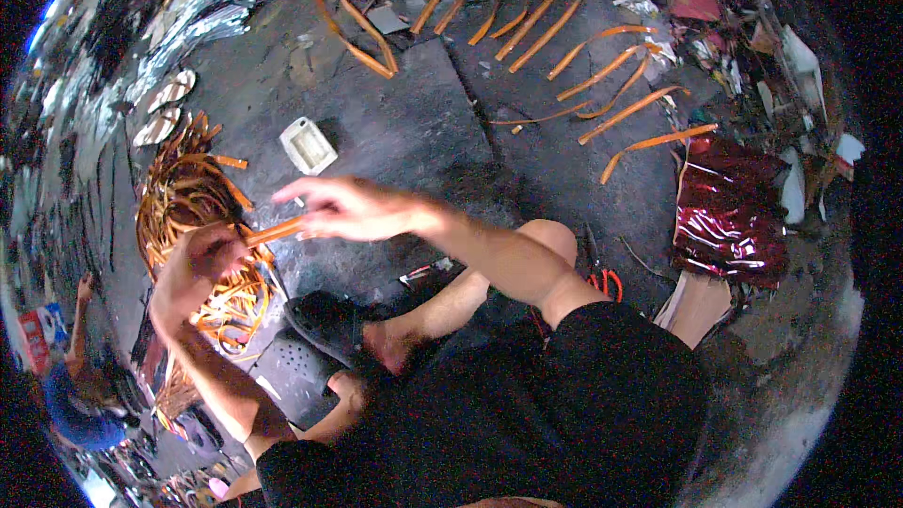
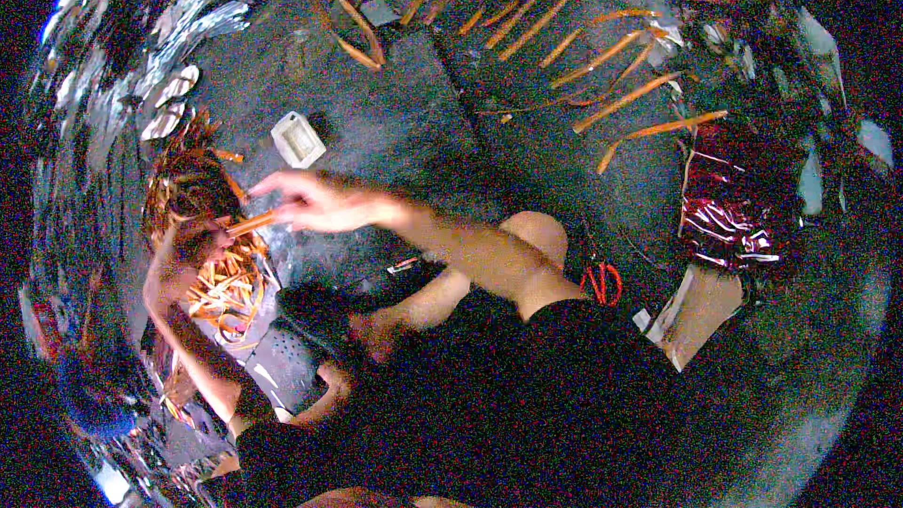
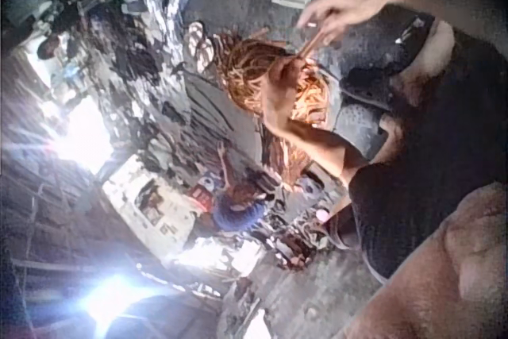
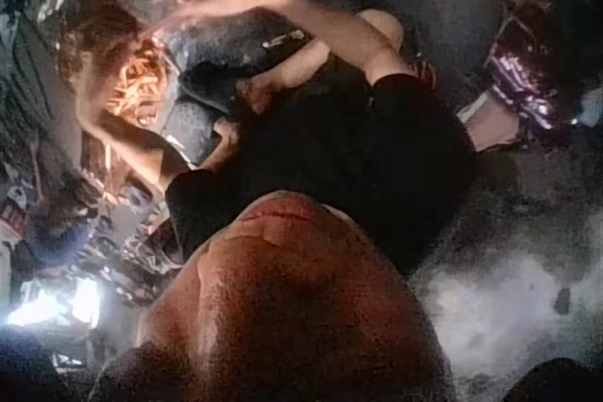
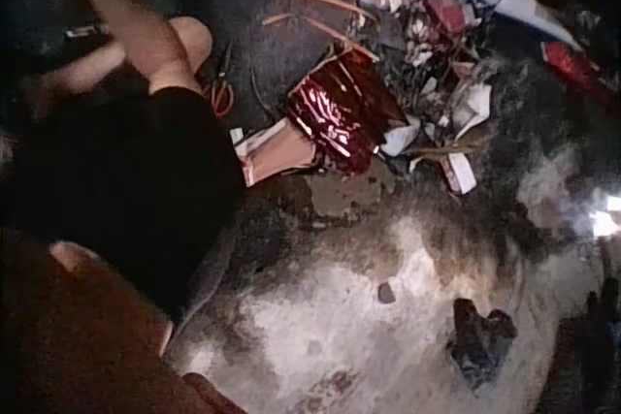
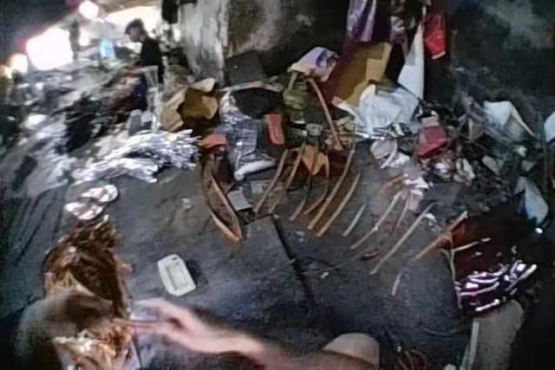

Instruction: The person sits on the floor and repeatedly picks up orange strips of material, measures them against a white plastic guide, and cuts them to length using a knife. The cut pieces are placed in a pile on the floor.

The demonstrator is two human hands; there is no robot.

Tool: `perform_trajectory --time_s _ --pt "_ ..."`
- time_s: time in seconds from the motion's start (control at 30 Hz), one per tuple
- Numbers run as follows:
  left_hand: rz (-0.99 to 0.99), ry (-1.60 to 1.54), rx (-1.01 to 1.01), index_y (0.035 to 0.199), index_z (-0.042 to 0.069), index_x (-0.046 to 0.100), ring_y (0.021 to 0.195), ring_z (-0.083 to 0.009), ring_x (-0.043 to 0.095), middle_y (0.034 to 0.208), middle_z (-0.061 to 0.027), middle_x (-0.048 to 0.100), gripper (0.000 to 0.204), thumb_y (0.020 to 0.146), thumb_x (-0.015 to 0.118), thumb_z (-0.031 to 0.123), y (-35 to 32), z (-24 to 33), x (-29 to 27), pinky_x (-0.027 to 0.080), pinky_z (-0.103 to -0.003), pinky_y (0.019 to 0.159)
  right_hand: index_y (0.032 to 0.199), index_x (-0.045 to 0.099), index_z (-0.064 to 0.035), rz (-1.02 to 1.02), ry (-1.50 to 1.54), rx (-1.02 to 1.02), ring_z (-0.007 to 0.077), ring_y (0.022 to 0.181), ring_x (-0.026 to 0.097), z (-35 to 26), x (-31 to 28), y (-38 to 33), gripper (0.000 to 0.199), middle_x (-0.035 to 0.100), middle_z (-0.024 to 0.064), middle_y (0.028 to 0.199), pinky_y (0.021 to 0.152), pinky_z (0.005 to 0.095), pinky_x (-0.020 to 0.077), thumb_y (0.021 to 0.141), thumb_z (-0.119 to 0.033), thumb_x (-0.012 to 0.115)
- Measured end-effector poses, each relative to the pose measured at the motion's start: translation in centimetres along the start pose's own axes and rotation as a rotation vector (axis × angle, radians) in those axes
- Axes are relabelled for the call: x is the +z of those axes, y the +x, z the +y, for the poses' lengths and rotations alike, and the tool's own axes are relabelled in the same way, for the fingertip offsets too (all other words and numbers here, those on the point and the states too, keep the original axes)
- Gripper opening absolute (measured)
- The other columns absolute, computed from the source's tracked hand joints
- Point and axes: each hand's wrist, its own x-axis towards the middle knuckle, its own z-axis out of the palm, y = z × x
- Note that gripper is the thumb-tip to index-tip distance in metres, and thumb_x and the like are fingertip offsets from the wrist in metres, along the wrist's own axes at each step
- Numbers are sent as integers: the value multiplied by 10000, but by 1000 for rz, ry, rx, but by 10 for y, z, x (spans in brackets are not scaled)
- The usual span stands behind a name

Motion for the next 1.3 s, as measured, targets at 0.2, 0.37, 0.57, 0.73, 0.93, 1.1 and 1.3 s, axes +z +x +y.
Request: perform_trajectory --time_s 0.2,0.37,0.57,0.73,0.93,1.1,1.3 --pt "-173 -187 110 1009 13 604 680 -84 544 753 -5 590 245 927 598 245 58 -14 83 444 -254 609 1371 396 -93 -82 -104 275 103 740 586 8 -43 -31 458 622 51 774 689 269 468 929 -65 512" --pt "-60 -115 7 886 29 641 607 -87 521 677 -6 586 180 923 576 193 85 -70 75 417 -252 547 1304 481 -62 21 -193 542 143 793 630 14 -138 -59 408 654 95 851 731 281 504 902 -67 549" --pt "160 -258 57 917 21 633 603 -141 594 718 -55 648 169 899 584 181 118 -143 118 473 -297 557 1235 544 -54 245 -778 535 220 834 632 56 -192 -70 413 650 103 883 776 341 498 834 -92 636" --pt "379 -19 173 1011 97 576 794 -382 643 821 -202 647 136 878 572 122 128 -168 159 500 -440 654 1159 615 -123 505 -1404 236 291 1040 477 57 -131 -42 429 542 90 1097 896 447 383 787 -316 705" --pt "439 152 271 983 81 569 810 -377 633 850 -202 641 115 869 552 83 110 -112 162 501 -446 701 1276 575 -200 241 -1235 165 392 1372 200 88 -54 22 662 312 208 1450 1120 534 128 750 -597 649" --pt "446 204 244 1091 110 596 861 -375 610 928 -164 600 319 807 518 -13 108 -111 165 509 -432 741 1243 602 -146 117 -1346 301 394 1402 125 92 -50 55 689 226 203 1505 1123 563 32 771 -648 580" --pt "492 265 351 1065 174 677 871 -336 621 983 -120 604 408 768 497 -42 108 -107 166 520 -391 766 907 707 -112 220 -1278 91 378 1342 275 94 -57 33 350 435 158 1377 1107 549 152 806 -443 655"
